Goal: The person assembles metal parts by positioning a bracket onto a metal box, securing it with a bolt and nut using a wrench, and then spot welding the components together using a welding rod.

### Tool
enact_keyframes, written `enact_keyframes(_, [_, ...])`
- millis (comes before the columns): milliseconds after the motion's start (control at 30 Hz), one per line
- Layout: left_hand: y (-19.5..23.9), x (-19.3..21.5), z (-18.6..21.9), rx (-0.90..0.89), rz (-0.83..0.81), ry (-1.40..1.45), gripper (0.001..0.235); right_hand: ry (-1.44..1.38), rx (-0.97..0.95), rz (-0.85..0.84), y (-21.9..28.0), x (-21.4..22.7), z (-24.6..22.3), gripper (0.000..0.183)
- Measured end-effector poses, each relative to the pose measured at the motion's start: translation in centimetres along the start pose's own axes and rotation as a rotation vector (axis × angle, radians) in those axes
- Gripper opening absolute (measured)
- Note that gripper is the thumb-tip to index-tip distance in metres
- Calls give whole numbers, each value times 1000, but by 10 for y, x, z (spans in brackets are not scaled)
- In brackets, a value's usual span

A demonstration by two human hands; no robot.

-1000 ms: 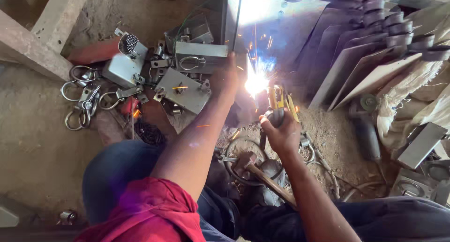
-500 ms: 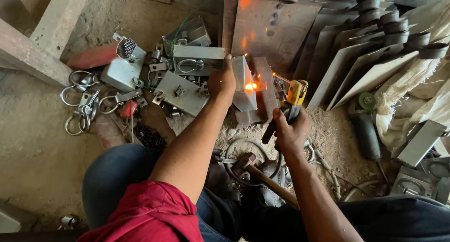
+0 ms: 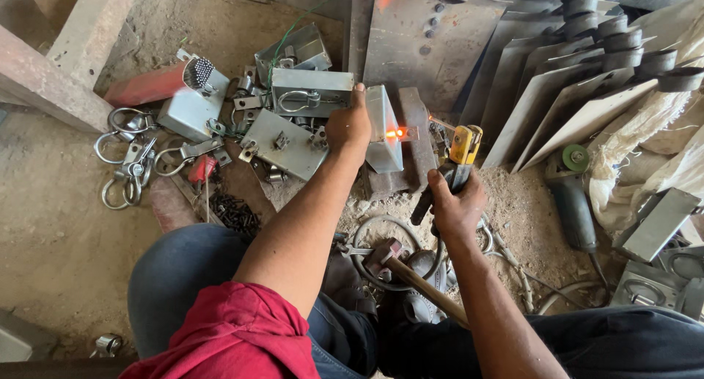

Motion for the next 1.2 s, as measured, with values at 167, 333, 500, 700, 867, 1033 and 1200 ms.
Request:
enact_keyframes(167, [-3,0,-4,-5,7,-20,93,32,-3,16,-2,1,4,31])
enact_keyframes(333, [-3,11,-10,0,33,10,94,19,-4,26,4,8,2,33])
enact_keyframes(500, [-10,20,-31,84,9,109,97,-142,-243,-56,19,8,17,33])
enact_keyframes(700, [-33,27,-71,202,-37,280,96,-784,-625,-176,51,-29,28,26])
enact_keyframes(867, [-24,49,-92,255,55,273,95,-858,-657,-201,55,-39,24,27])
enact_keyframes(1033, [-6,57,-108,343,117,508,95,-849,-676,-188,47,-40,26,28])
enact_keyframes(1200, [15,25,-162,421,126,831,94,-910,-640,-154,32,-45,30,33])
Point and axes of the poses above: each hand's wrist, its own y-axis away from the middle knuckle, its own x-axis out of the back of the hand, z = x × y, the point moved 10 cm from there along -y, towards the middle knuckle, and after that the axes turned 9 degrees about y, right-handed, at the moved point
